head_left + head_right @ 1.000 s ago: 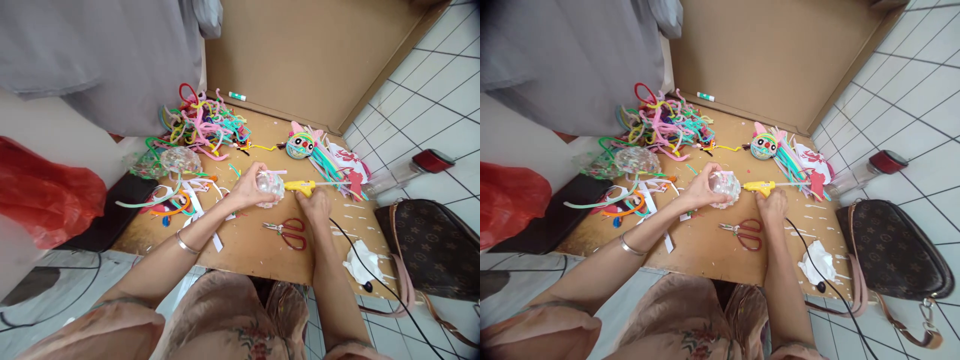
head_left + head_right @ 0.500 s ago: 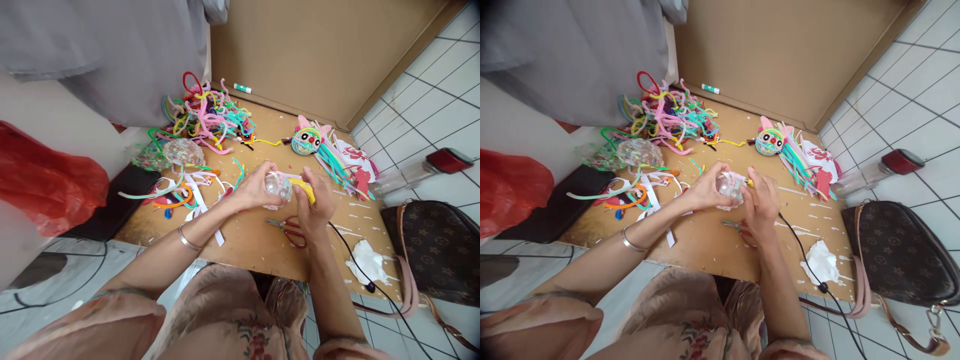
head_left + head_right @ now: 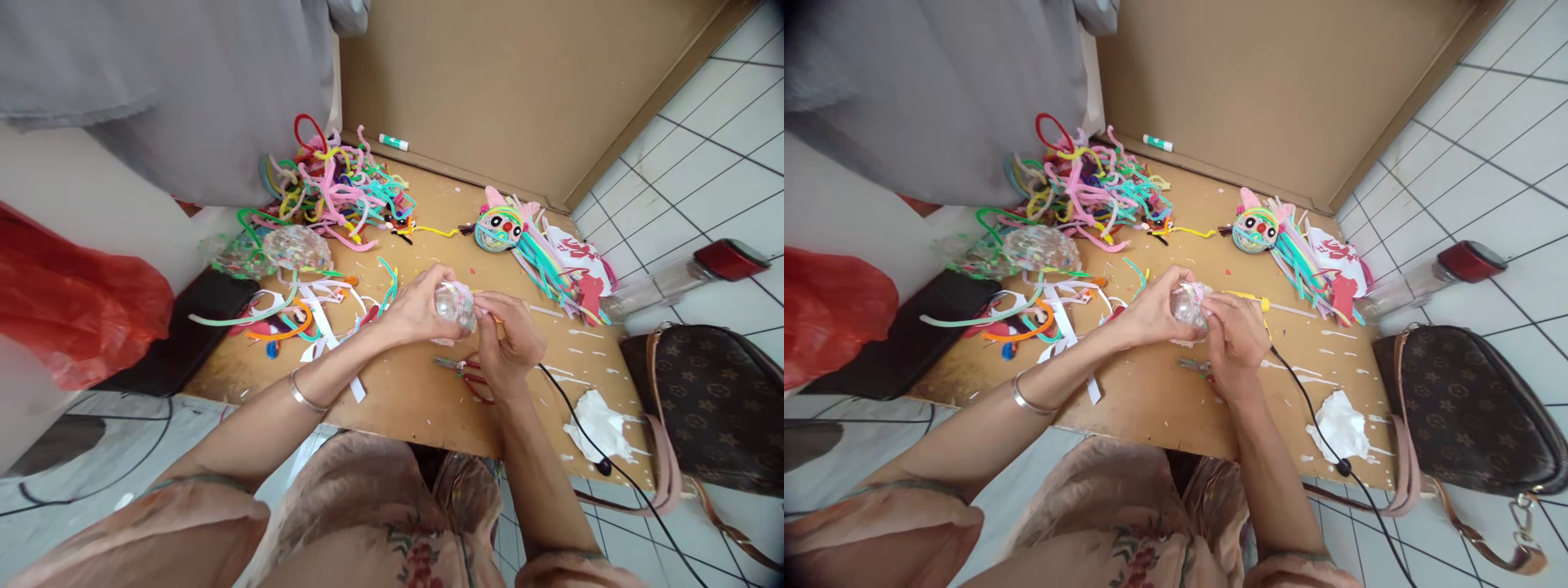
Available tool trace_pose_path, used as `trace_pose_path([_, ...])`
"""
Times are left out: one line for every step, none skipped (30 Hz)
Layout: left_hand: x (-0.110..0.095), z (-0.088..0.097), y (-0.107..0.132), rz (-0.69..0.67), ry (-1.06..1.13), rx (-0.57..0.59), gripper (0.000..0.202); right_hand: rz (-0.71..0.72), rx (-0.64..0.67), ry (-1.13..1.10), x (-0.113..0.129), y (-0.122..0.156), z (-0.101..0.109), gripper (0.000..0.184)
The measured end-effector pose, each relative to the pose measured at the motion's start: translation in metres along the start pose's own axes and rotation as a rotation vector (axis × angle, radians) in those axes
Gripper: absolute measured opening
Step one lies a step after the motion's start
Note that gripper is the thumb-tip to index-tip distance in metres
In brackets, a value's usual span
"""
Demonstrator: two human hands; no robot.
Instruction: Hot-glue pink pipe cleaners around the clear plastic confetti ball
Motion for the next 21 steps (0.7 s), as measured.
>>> trace_pose_path([0.0,0.0,0.0,0.007,0.011,0.003,0.065,0.003,0.0,-0.002,0.0,0.0,0.0,0.019])
trace_pose_path([0.0,0.001,0.0,0.017,0.025,0.009,0.065,0.006,0.001,-0.001,0.0,0.0,0.0,0.019])
trace_pose_path([0.0,0.001,0.0,0.029,0.04,0.016,0.065,0.009,0.004,0.001,0.0,0.0,0.0,0.02])
trace_pose_path([0.001,0.0,-0.001,0.043,0.056,0.027,0.065,0.013,0.008,0.003,0.0,0.0,0.0,0.019])
trace_pose_path([0.002,0.0,-0.001,0.056,0.073,0.038,0.065,0.018,0.011,0.007,0.001,0.0,0.0,0.019])
trace_pose_path([0.003,0.0,-0.001,0.066,0.092,0.051,0.065,0.023,0.017,0.012,0.001,0.0,0.0,0.018])
trace_pose_path([0.003,0.0,-0.001,0.075,0.111,0.062,0.064,0.026,0.023,0.016,0.001,-0.001,0.0,0.017])
trace_pose_path([0.004,-0.001,-0.001,0.082,0.128,0.069,0.064,0.028,0.028,0.018,0.002,-0.001,0.0,0.017])
trace_pose_path([0.005,-0.001,-0.001,0.087,0.144,0.073,0.064,0.03,0.033,0.02,0.002,-0.001,0.0,0.017])
trace_pose_path([0.006,-0.001,-0.001,0.093,0.156,0.073,0.064,0.03,0.037,0.021,0.002,-0.001,0.0,0.017])
trace_pose_path([0.006,-0.001,-0.001,0.098,0.165,0.07,0.064,0.029,0.041,0.022,0.002,-0.002,0.0,0.017])
trace_pose_path([0.007,-0.001,-0.001,0.102,0.171,0.067,0.064,0.029,0.042,0.023,0.002,-0.002,0.0,0.017])
trace_pose_path([0.007,-0.002,-0.001,0.103,0.175,0.066,0.065,0.03,0.045,0.024,0.002,-0.002,0.0,0.016])
trace_pose_path([0.007,-0.002,-0.001,0.102,0.18,0.067,0.065,0.03,0.05,0.026,0.002,-0.001,0.0,0.016])
trace_pose_path([0.008,-0.002,-0.001,0.103,0.185,0.071,0.065,0.03,0.056,0.027,0.002,-0.001,0.0,0.016])
trace_pose_path([0.008,-0.002,-0.001,0.104,0.189,0.073,0.065,0.028,0.065,0.026,0.002,-0.001,0.0,0.016])
trace_pose_path([0.009,-0.003,-0.001,0.107,0.194,0.074,0.065,0.026,0.072,0.022,0.002,0.0,0.0,0.016])
trace_pose_path([0.009,-0.003,-0.001,0.109,0.198,0.073,0.065,0.024,0.076,0.018,0.001,0.0,0.0,0.017])
trace_pose_path([0.01,-0.003,-0.002,0.111,0.202,0.072,0.065,0.023,0.08,0.016,0.001,0.0,0.0,0.017])
trace_pose_path([0.01,-0.003,-0.002,0.111,0.204,0.072,0.065,0.025,0.081,0.014,0.001,0.001,0.0,0.017])
trace_pose_path([0.011,-0.003,-0.002,0.11,0.206,0.071,0.065,0.028,0.082,0.015,0.001,0.001,0.0,0.017])
Point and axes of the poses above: each hand's wrist, its own y-axis away from the middle knuckle, its own z-axis out of the back of the hand, x = y × z, the point moved 1 cm from there along -y, towards the middle knuckle, and after that the axes turned 11 degrees about -x, right-handed, at the moved point
